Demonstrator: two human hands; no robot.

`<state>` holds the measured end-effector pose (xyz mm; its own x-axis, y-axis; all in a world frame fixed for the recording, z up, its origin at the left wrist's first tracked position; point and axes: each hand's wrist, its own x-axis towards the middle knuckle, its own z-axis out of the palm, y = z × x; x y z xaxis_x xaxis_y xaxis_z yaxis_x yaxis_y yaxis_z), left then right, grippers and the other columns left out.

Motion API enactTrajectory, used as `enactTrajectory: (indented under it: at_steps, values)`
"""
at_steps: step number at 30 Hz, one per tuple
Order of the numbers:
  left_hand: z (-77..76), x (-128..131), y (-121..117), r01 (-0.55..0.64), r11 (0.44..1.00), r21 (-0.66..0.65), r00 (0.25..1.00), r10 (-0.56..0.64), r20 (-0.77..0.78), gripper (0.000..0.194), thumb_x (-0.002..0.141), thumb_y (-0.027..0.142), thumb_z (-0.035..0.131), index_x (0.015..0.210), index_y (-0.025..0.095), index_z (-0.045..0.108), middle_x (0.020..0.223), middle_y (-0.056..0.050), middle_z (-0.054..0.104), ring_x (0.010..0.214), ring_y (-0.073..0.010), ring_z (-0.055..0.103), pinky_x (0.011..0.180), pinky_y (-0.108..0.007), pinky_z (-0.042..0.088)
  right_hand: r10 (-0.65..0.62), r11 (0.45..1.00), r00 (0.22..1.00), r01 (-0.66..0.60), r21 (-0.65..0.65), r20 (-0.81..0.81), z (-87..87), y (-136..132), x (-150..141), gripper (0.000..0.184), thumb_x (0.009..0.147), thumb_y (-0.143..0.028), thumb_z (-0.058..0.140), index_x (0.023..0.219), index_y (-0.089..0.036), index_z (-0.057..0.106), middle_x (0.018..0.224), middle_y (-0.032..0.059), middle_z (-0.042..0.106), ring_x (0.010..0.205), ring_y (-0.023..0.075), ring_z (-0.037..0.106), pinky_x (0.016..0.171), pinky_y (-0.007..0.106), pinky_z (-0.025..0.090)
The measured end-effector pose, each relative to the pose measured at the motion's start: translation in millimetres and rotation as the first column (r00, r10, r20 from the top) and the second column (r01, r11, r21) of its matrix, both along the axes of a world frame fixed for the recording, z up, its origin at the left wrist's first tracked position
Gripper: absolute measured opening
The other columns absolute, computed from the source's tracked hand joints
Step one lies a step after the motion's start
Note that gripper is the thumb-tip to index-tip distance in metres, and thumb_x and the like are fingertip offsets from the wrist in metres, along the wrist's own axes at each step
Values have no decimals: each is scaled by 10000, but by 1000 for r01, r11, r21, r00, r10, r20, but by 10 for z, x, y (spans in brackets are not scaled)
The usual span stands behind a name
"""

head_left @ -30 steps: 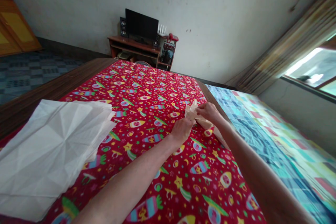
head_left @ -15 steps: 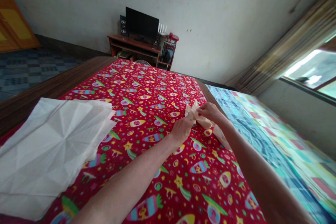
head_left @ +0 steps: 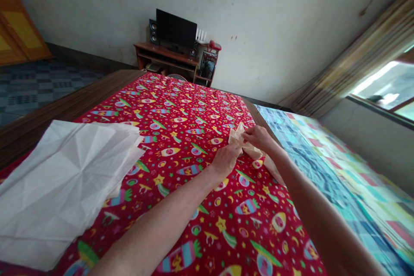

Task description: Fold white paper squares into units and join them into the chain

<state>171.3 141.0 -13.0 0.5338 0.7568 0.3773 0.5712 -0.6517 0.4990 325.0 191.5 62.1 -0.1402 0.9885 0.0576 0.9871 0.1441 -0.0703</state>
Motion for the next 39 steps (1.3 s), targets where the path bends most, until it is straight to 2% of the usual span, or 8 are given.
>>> enactTrajectory:
  at_steps: [12,24,29,35,39]
  values:
    - [-14,7,9,-6,1000,-15,1000,6,-12,294,962,193,353,966,167,646,945,-45,641,862,-175,602,751,-252,452,-5,1000,999,5,3,36,34,-45,-91,281,768,-226,494,613,-142,712,479,2,516,473,88,441,481,221,256]
    - [-69,8,27,40,999,-18,999,-39,22,251,951,168,382,1003,157,627,970,-43,647,940,-173,589,826,-252,444,-58,997,993,52,55,99,59,-99,-201,297,817,-285,481,723,-161,734,591,45,605,539,119,492,491,249,233]
    - [-26,10,12,25,999,-39,999,-23,31,275,955,176,370,993,155,641,963,-56,647,931,-185,601,806,-264,453,-91,994,991,86,61,95,8,-121,-206,273,804,-316,510,722,-184,734,650,67,637,568,131,523,497,246,239]
    - [-28,12,5,10,998,-56,999,-7,45,282,952,182,368,983,156,647,963,-68,645,901,-201,617,784,-287,474,-87,994,996,88,68,-19,-10,-104,-142,256,777,-304,524,667,-170,712,620,56,636,574,133,539,510,234,284]
    - [-45,12,-11,-14,997,-71,993,22,118,246,914,154,405,982,153,642,950,-77,642,875,-204,622,785,-296,482,-41,997,978,53,50,-204,71,-136,7,426,860,-422,402,751,-145,707,653,62,656,562,137,553,512,230,361]
